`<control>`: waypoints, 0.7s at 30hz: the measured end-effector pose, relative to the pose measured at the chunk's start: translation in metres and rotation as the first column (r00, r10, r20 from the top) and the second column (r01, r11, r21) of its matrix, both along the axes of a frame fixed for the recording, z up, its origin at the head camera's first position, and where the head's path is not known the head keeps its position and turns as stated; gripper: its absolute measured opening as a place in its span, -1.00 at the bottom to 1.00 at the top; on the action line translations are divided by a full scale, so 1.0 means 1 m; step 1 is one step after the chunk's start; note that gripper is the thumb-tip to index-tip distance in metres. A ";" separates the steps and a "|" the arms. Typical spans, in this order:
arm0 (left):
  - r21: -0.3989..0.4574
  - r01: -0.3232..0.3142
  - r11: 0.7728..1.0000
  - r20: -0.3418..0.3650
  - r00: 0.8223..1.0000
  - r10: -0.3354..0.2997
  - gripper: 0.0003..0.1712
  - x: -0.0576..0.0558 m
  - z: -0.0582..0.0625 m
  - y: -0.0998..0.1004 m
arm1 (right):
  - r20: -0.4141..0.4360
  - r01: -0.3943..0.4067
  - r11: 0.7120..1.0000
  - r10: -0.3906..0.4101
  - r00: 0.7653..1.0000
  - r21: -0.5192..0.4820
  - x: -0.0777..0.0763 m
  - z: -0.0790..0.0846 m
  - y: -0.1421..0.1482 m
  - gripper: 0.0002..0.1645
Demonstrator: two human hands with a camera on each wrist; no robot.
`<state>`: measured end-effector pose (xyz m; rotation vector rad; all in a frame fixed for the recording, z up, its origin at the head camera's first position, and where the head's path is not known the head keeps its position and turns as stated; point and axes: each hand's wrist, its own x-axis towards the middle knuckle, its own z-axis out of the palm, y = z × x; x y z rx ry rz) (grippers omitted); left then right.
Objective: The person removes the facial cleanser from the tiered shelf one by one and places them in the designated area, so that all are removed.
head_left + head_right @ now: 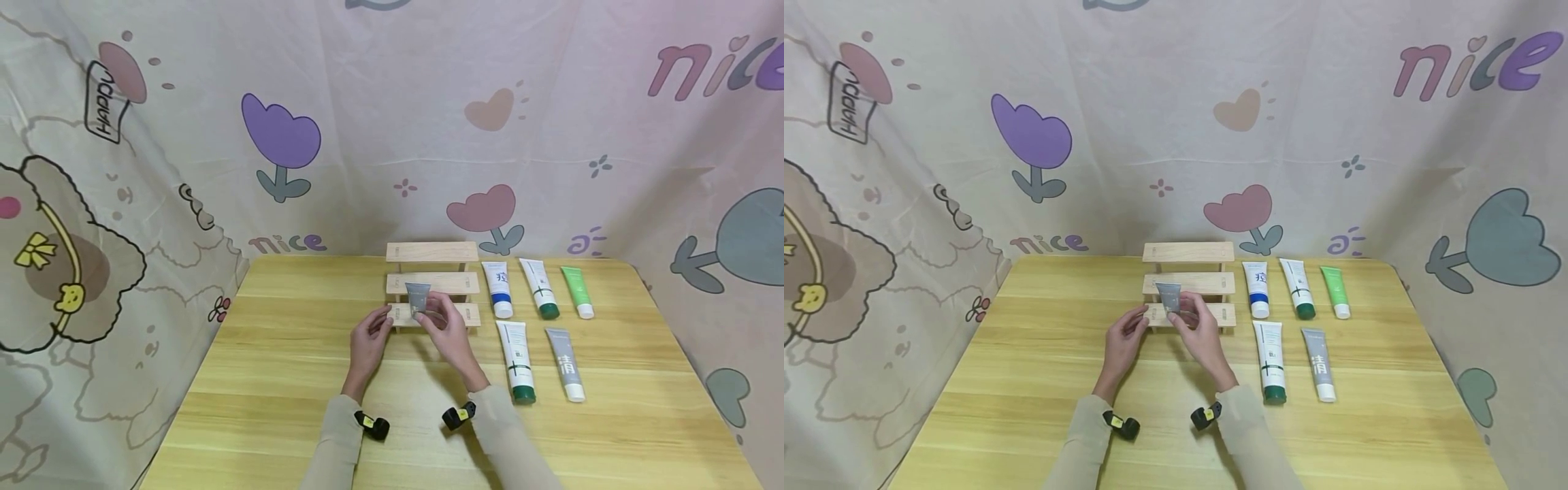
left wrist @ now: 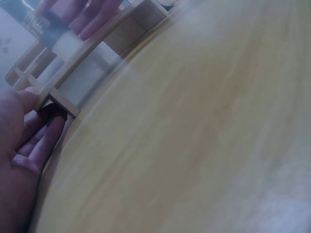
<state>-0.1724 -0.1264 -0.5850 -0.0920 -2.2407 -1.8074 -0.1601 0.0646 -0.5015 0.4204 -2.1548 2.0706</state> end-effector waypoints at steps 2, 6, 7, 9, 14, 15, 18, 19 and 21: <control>-0.003 0.000 1.000 0.005 1.000 0.000 -0.68 0.000 0.000 0.001 | -0.001 0.005 1.000 -0.005 1.000 0.001 0.000 0.000 0.000 -0.53; -0.005 -0.001 1.000 0.010 1.000 0.001 -0.70 0.000 0.000 0.002 | 0.022 0.021 1.000 -0.021 1.000 -0.009 -0.006 -0.013 0.001 -0.56; -0.004 0.000 1.000 0.009 1.000 0.000 -0.69 0.000 0.000 0.003 | 0.023 0.028 1.000 -0.028 0.999 -0.011 -0.008 -0.018 0.001 -0.55; -0.004 0.002 1.000 0.009 1.000 -0.002 -0.69 0.000 0.000 0.003 | 0.026 0.045 0.999 -0.045 0.999 -0.004 -0.011 -0.027 0.002 -0.55; -0.008 0.006 1.000 0.016 1.000 -0.006 -0.69 0.000 0.001 0.003 | 0.011 0.062 0.998 -0.061 0.998 -0.020 -0.010 -0.029 0.007 -0.58; -0.008 0.006 1.000 0.017 1.000 -0.005 -0.69 0.000 0.001 0.003 | 0.005 0.062 0.998 -0.062 0.998 -0.027 -0.009 -0.028 0.008 -0.59; -0.007 0.000 1.000 0.017 1.000 0.000 -0.69 -0.001 0.000 0.002 | 0.005 0.064 0.997 -0.063 0.998 -0.048 -0.007 -0.024 0.012 -0.60; -0.004 -0.001 1.000 0.016 1.000 0.001 -0.69 0.000 0.000 0.001 | 0.010 0.067 0.996 -0.067 0.998 -0.051 -0.006 -0.023 0.013 -0.60; 0.001 -0.004 1.000 0.008 1.000 0.004 -0.69 0.000 0.000 0.001 | 0.022 0.077 0.995 -0.076 0.997 -0.056 -0.004 -0.019 0.015 -0.59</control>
